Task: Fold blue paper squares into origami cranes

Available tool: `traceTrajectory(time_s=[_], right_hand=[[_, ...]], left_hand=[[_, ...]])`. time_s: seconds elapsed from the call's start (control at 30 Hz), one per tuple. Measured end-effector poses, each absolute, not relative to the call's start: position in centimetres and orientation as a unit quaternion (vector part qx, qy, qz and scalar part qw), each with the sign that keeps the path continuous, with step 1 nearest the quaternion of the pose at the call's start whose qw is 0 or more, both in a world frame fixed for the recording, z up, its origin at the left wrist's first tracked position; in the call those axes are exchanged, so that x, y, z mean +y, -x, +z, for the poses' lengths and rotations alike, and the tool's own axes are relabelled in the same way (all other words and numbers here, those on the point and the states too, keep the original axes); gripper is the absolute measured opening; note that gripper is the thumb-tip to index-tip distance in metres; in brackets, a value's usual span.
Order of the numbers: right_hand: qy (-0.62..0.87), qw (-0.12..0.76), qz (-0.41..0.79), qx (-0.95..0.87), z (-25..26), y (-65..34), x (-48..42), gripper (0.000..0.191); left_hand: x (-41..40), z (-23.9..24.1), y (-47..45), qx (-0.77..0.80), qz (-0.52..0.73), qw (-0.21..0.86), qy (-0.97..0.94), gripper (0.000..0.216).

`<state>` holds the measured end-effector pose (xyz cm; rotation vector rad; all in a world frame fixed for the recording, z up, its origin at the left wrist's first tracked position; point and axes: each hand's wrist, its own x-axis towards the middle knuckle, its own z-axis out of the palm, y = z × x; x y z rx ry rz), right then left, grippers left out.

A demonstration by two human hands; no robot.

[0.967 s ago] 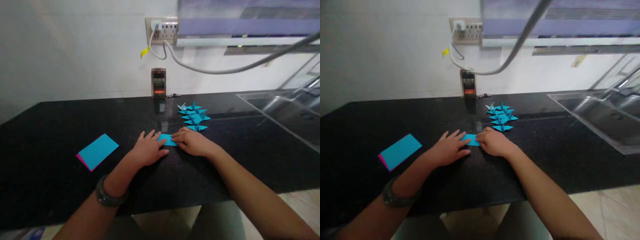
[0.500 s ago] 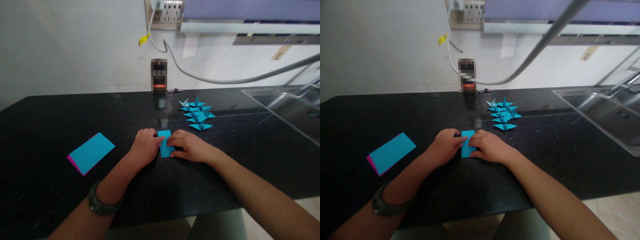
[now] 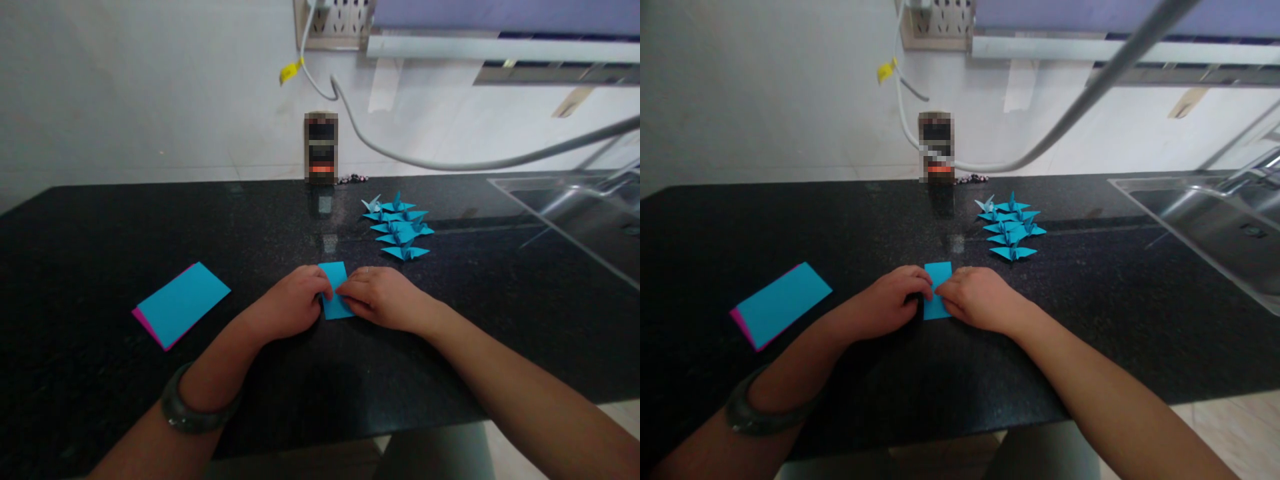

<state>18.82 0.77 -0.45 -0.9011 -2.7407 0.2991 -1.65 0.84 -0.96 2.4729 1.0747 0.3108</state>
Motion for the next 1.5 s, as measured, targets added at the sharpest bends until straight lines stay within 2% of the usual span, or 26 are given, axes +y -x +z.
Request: traceTrajectory(time_s=[0.17,0.33,0.47,0.63,0.73,0.87,0.97,1.07,1.13,1.23,1.43,1.5], right_hand=[[0.281,0.086,0.125,-0.948,0.2,-18.9,0.7,0.025],[0.288,0.071,0.089,-0.951,0.0,-18.7,0.6,0.020],[0.296,0.101,0.075,-0.947,-0.6,-18.8,0.7,0.018],[0.282,0.181,0.164,-0.928,-0.5,-19.1,1.1,0.020],[0.290,0.195,0.189,-0.918,-0.5,-19.3,1.4,0.033],[0.355,0.198,0.164,-0.899,-1.3,-19.2,1.7,0.016],[0.436,0.198,0.182,-0.859,-1.8,-19.0,1.8,0.024],[0.498,0.175,0.228,-0.818,-1.9,-18.8,1.8,0.028],[0.520,0.165,0.235,-0.804,-1.9,-18.6,1.8,0.028],[0.544,0.165,0.203,-0.797,-1.9,-18.2,1.7,0.030],[0.578,0.127,0.135,-0.795,-1.6,-17.1,1.4,0.023],[0.576,0.115,0.133,-0.798,-1.5,-17.0,1.3,0.022]], left_hand=[[0.7,-1.0,2.0,0.368,0.114,0.244,-0.890,0.031],[0.8,-1.1,2.0,0.367,0.111,0.235,-0.893,0.029],[0.8,-1.0,1.8,0.369,0.114,0.227,-0.894,0.024],[1.0,-1.0,1.4,0.403,0.133,0.208,-0.881,0.010],[1.2,-0.8,1.3,0.419,0.139,0.227,-0.868,0.014],[1.3,-0.7,1.5,0.448,0.151,0.274,-0.837,0.015],[1.3,-0.9,1.6,0.466,0.180,0.310,-0.809,0.015],[1.3,-1.1,1.4,0.485,0.209,0.324,-0.785,0.025],[1.3,-1.3,1.2,0.505,0.219,0.326,-0.768,0.023],[1.4,-1.7,0.9,0.535,0.240,0.327,-0.741,0.019],[1.2,-1.7,0.5,0.569,0.255,0.334,-0.706,0.046],[1.0,-1.6,0.4,0.572,0.251,0.322,-0.711,0.045]])
